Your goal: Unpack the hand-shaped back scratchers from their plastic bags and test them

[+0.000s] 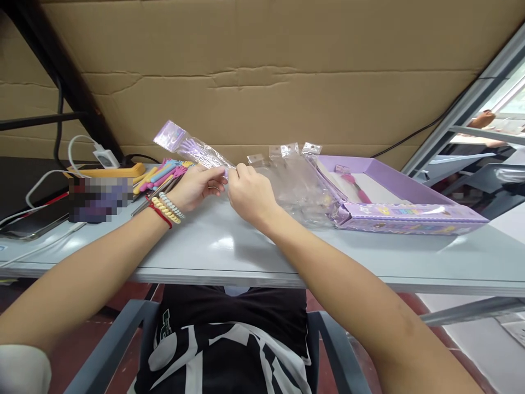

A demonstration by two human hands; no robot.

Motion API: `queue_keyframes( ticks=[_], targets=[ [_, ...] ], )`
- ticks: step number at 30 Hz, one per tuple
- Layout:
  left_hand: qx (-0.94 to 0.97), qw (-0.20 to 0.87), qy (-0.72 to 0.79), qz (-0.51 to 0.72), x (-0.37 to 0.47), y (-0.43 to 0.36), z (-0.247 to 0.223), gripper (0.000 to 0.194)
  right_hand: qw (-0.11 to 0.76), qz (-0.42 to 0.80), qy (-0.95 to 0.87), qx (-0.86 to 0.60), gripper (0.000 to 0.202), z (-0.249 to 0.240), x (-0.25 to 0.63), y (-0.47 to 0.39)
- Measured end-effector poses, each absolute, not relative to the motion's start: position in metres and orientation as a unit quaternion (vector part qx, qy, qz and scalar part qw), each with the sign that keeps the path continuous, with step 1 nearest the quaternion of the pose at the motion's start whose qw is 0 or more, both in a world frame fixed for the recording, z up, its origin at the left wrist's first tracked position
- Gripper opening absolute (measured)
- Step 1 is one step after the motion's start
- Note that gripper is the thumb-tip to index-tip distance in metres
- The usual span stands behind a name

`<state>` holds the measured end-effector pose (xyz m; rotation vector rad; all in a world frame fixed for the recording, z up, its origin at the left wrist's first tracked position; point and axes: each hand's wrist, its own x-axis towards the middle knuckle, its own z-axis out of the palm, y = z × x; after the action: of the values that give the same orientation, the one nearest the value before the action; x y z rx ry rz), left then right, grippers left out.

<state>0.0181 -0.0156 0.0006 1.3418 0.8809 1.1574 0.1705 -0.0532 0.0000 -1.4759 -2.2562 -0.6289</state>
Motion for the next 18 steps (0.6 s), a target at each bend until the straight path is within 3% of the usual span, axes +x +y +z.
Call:
queue_keyframes(
  ticks=[8, 12, 15, 18],
  targets=[
    [0.533, 0.528, 0.349, 0.562, 0.011, -0.011, 0.003, 0.015, 0.337, -0.201, -0.780, -0.487, 0.032, -0.006, 0.177, -0.047],
    [0.502, 0.530, 0.355, 0.584, 0.007, -0.009, 0.006, 0.015, 0.358, 0.013, -0.764, -0.536, 0.046, 0.000, 0.185, -0.047],
    [0.504, 0.523, 0.354, 0.589, 0.007, -0.008, 0.007, 0.017, 0.331, 0.202, -0.750, -0.535, 0.037, 0.004, 0.188, -0.048],
    [0.512, 0.514, 0.357, 0.588, 0.008, -0.007, 0.005, 0.019, 0.332, 0.268, -0.740, -0.520, 0.027, 0.007, 0.188, -0.049]
  ],
)
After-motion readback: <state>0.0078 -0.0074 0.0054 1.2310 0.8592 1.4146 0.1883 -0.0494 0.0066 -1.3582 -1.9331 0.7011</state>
